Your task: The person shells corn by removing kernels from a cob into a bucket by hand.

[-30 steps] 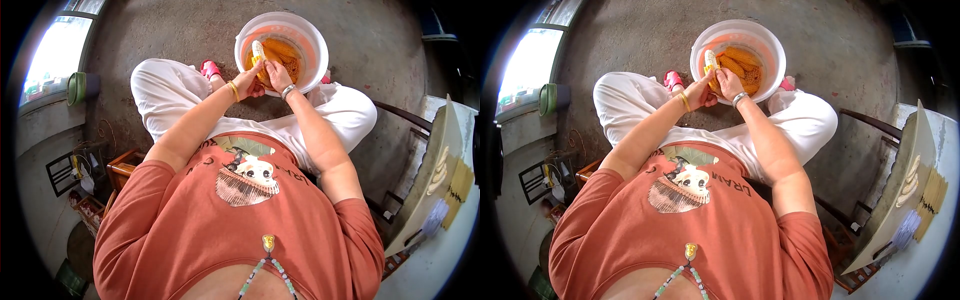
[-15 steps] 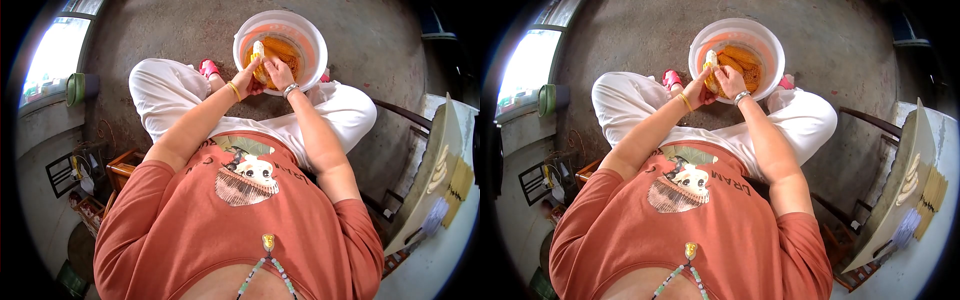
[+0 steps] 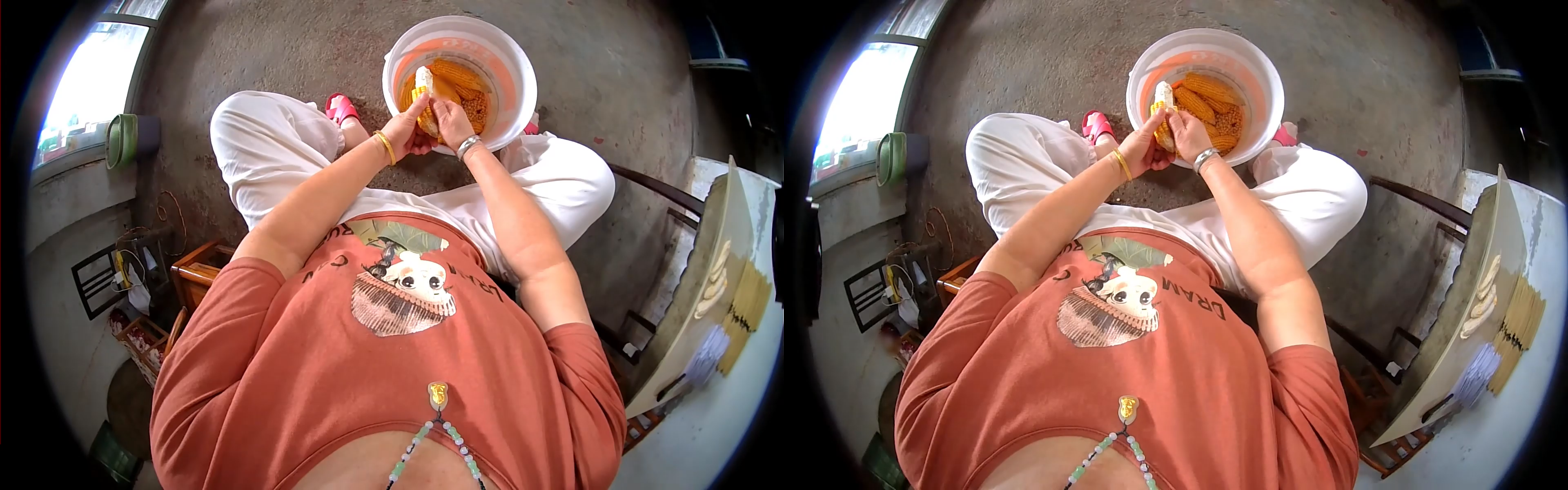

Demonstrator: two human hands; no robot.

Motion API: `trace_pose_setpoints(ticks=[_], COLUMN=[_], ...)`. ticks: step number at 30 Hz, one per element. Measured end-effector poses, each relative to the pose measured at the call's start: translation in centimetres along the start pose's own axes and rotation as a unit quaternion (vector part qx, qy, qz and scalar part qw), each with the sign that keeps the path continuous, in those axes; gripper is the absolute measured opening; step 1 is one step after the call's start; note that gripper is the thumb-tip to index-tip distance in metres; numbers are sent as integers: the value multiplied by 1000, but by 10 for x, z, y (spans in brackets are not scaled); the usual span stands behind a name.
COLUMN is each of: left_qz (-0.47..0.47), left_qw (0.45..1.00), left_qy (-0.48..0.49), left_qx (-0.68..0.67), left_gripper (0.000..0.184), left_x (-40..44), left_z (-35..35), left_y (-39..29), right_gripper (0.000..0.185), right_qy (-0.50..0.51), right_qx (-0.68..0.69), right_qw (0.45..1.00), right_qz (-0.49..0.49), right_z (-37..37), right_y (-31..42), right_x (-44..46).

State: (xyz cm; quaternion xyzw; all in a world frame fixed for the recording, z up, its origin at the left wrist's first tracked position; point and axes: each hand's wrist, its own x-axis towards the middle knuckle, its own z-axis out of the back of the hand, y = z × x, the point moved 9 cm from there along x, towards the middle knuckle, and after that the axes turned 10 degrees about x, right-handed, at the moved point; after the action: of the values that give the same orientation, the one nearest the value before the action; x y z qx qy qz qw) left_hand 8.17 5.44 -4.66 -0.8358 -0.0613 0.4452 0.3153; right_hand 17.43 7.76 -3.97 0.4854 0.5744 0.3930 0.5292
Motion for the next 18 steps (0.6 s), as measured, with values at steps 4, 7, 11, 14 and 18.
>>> trace_pose_setpoints(ticks=[4, 7, 11, 14, 18], left_qz=[6, 7, 14, 21, 20], left_qw=[1000, 999, 997, 994, 990], left_qy=[-24, -41, -68, -87, -93], left_qx=[17, 29, 44, 62, 101], left_gripper=[63, 63, 64, 66, 68], left_x=[3, 1, 3, 2, -2], left_z=[2, 0, 3, 3, -3], left_y=[2, 0, 1, 0, -2], right_gripper=[44, 46, 50, 53, 52], right_qy=[-36, -59, -68, -72, -108], right_qx=[-72, -102, -147, -167, -128], right_qw=[997, 993, 987, 983, 985], right_qz=[9, 2, -5, -13, -38], right_z=[7, 11, 13, 14, 25], right_y=[-4, -7, -1, 1, -9], right_x=[4, 4, 4, 3, 4])
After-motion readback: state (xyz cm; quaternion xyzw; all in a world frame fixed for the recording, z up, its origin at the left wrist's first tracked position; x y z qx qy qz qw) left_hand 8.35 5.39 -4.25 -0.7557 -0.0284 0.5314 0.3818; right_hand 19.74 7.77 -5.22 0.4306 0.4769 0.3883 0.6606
